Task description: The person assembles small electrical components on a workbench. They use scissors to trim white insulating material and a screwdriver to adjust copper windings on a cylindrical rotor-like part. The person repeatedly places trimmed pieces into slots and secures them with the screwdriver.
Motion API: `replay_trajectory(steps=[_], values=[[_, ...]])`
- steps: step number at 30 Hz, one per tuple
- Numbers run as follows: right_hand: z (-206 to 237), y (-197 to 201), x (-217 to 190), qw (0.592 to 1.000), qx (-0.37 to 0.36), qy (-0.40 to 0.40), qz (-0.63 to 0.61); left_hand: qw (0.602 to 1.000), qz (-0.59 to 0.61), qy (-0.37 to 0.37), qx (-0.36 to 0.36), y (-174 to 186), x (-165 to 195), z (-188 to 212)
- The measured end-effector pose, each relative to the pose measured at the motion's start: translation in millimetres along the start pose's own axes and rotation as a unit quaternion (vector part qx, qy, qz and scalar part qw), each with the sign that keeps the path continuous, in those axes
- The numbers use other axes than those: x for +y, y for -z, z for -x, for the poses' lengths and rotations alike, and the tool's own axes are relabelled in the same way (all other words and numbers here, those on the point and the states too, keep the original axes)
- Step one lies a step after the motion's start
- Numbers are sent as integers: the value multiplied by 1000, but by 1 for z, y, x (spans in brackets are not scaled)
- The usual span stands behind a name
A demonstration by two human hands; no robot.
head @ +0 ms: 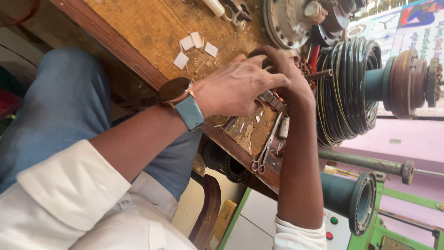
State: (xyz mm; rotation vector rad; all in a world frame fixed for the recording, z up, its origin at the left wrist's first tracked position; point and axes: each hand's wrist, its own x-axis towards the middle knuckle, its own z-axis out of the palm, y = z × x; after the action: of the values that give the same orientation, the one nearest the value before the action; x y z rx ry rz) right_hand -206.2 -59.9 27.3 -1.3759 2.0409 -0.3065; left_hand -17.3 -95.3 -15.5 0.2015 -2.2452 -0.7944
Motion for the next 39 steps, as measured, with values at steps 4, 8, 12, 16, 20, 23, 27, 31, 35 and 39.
replay_trajectory(steps=[4, 8, 12, 16, 20, 23, 27, 31, 35, 39], values=[[33, 11, -17, 990, 58, 84, 98, 994, 37, 61, -84, 4, 3, -2], [104, 31, -15, 951, 293, 45, -85, 994, 47, 67, -73, 7, 4, -3], [171, 28, -4, 793, 455, 134, -381, 986, 45, 104, -119, 2, 9, -5], [196, -6, -10, 696, 450, 280, -484, 993, 27, 85, -82, -1, 12, -6], [187, -49, -20, 758, 539, 249, -272, 994, 13, 79, -76, 0, 15, -6], [178, -68, -18, 780, 534, 273, -179, 996, 15, 67, -62, 1, 15, -5], [169, -77, -5, 796, 510, 298, -128, 997, 19, 58, -43, 0, 15, -4], [168, -84, 4, 805, 498, 302, -114, 997, 17, 60, -42, -1, 14, -3], [165, -86, 7, 812, 477, 316, -109, 998, 19, 58, -34, -1, 14, -4], [158, -83, 9, 814, 456, 346, -98, 996, 12, 69, -51, -1, 15, -4]])
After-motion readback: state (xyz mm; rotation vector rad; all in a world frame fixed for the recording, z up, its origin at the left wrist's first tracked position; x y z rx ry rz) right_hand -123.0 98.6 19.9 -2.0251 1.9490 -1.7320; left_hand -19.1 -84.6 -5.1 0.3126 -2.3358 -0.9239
